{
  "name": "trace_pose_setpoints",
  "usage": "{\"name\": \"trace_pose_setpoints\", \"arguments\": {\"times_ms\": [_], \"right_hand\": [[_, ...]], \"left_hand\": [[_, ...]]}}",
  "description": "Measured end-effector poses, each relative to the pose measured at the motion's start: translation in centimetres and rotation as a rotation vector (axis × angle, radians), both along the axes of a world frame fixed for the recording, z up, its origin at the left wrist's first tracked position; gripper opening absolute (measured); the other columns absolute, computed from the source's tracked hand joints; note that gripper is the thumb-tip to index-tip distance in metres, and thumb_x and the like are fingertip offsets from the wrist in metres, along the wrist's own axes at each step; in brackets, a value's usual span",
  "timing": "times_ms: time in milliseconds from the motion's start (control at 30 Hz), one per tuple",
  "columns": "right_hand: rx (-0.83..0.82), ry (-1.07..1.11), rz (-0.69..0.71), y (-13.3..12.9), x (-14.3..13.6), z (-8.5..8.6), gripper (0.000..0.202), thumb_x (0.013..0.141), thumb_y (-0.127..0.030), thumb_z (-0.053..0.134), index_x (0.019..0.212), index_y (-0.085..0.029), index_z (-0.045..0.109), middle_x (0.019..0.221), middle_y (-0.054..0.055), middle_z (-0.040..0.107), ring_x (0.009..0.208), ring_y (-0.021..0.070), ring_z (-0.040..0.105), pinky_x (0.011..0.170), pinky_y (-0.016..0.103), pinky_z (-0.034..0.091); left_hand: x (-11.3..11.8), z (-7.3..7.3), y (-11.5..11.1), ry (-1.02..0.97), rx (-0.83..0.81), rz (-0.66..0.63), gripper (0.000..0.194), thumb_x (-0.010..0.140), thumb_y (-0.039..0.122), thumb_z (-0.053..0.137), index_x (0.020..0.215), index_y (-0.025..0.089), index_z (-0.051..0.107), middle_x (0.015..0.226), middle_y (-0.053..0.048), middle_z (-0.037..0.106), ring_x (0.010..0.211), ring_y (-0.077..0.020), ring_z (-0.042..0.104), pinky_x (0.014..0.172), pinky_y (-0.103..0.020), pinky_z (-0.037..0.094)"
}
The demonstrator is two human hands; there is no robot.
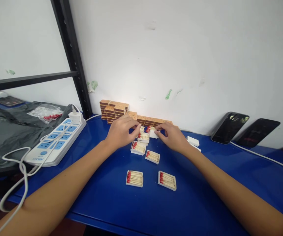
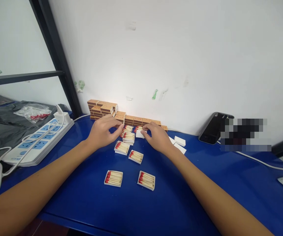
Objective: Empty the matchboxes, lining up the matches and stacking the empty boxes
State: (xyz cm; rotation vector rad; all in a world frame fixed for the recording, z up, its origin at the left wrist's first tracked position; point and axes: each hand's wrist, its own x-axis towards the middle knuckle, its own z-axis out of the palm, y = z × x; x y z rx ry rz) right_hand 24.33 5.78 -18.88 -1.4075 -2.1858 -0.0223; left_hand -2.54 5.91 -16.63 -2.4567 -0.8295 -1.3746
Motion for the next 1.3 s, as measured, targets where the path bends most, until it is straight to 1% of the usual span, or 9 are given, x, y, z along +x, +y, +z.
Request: {"name": "trace_pose_setpoints", "arguments": {"times_ms": [233,367,500,633,900,1033,1133,1233,1300], "right_hand": [[0.007,-0.008,0.019,0.7,-0.3,0.6,0.023,0.098,-0.038,0.057,0.1,-0.019,0.07,0.1,0.01,0.068,0.086,0.0232,0.062,0.082,0.037,0.049],[-0.054,-0.092,0.083,-0.1,0.1,0.7,0.032,0.093,-0.042,0.067,0.116,-0.02,0.068,0.114,0.011,0.069,0.094,0.0259,0.064,0.086,0.041,0.052],[-0.117,-0.132,0.123,-0.1,0.4,0.3,0.036,0.092,-0.036,0.067,0.124,-0.019,0.065,0.124,0.013,0.068,0.099,0.0272,0.067,0.085,0.041,0.054],[-0.127,-0.116,0.121,0.2,0.4,0.3,0.035,0.092,-0.037,0.068,0.122,-0.019,0.067,0.123,0.013,0.07,0.098,0.0271,0.068,0.083,0.04,0.056],[-0.045,-0.136,0.104,-0.3,0.6,1.1,0.034,0.092,-0.039,0.071,0.119,-0.02,0.07,0.119,0.01,0.073,0.106,0.0286,0.068,0.09,0.042,0.054],[-0.042,-0.127,0.094,-0.9,0.4,1.8,0.034,0.091,-0.04,0.07,0.12,-0.022,0.071,0.115,0.01,0.073,0.1,0.0277,0.068,0.084,0.04,0.054],[-0.036,-0.16,0.035,-1.3,1.5,2.6,0.034,0.092,-0.039,0.068,0.121,-0.021,0.07,0.116,0.01,0.072,0.096,0.0263,0.068,0.079,0.037,0.053],[-0.058,-0.284,-0.17,-1.7,4.1,3.5,0.032,0.091,-0.041,0.068,0.115,-0.019,0.073,0.114,0.012,0.072,0.095,0.0285,0.069,0.077,0.037,0.051],[-0.129,-0.378,-0.3,-2.2,5.6,3.9,0.03,0.087,-0.04,0.071,0.108,-0.019,0.075,0.109,0.012,0.073,0.092,0.0304,0.069,0.073,0.038,0.05]], "left_hand": [[-0.1,-0.1,0.2,0.005,0.026,0.023,0.024,0.099,0.024,0.056,0.079,0.019,0.069,0.075,-0.003,0.071,0.074,-0.0174,0.062,0.072,-0.034,0.051],[-0.1,-0.3,0.2,0.023,0.032,0.021,0.024,0.099,0.025,0.056,0.081,0.018,0.07,0.076,-0.004,0.071,0.075,-0.0179,0.063,0.071,-0.033,0.052],[-0.1,-0.4,0.1,0.032,0.023,0.022,0.023,0.099,0.024,0.055,0.081,0.019,0.069,0.077,-0.004,0.072,0.076,-0.0177,0.063,0.072,-0.034,0.053],[-0.1,-0.3,0.1,0.024,0.018,0.018,0.024,0.099,0.024,0.055,0.079,0.019,0.068,0.076,-0.004,0.072,0.074,-0.0172,0.062,0.072,-0.034,0.052],[0.0,-0.3,0.1,0.017,0.018,0.012,0.023,0.098,0.023,0.057,0.078,0.018,0.068,0.077,-0.003,0.072,0.074,-0.0171,0.063,0.073,-0.033,0.051],[0.0,-0.2,0.1,0.021,0.005,0.019,0.023,0.098,0.023,0.057,0.078,0.019,0.068,0.077,-0.003,0.072,0.074,-0.0173,0.063,0.073,-0.034,0.051],[0.0,-0.1,0.1,0.019,0.004,0.012,0.023,0.098,0.022,0.057,0.078,0.019,0.067,0.075,-0.003,0.072,0.073,-0.0172,0.062,0.073,-0.033,0.051],[0.0,-0.2,0.1,0.01,0.007,0.004,0.024,0.098,0.022,0.057,0.076,0.018,0.066,0.074,-0.002,0.071,0.072,-0.0167,0.061,0.071,-0.033,0.05],[0.0,-0.2,0.1,0.009,0.008,0.003,0.024,0.098,0.022,0.057,0.076,0.018,0.066,0.074,-0.003,0.071,0.072,-0.0165,0.061,0.071,-0.033,0.05]]}}
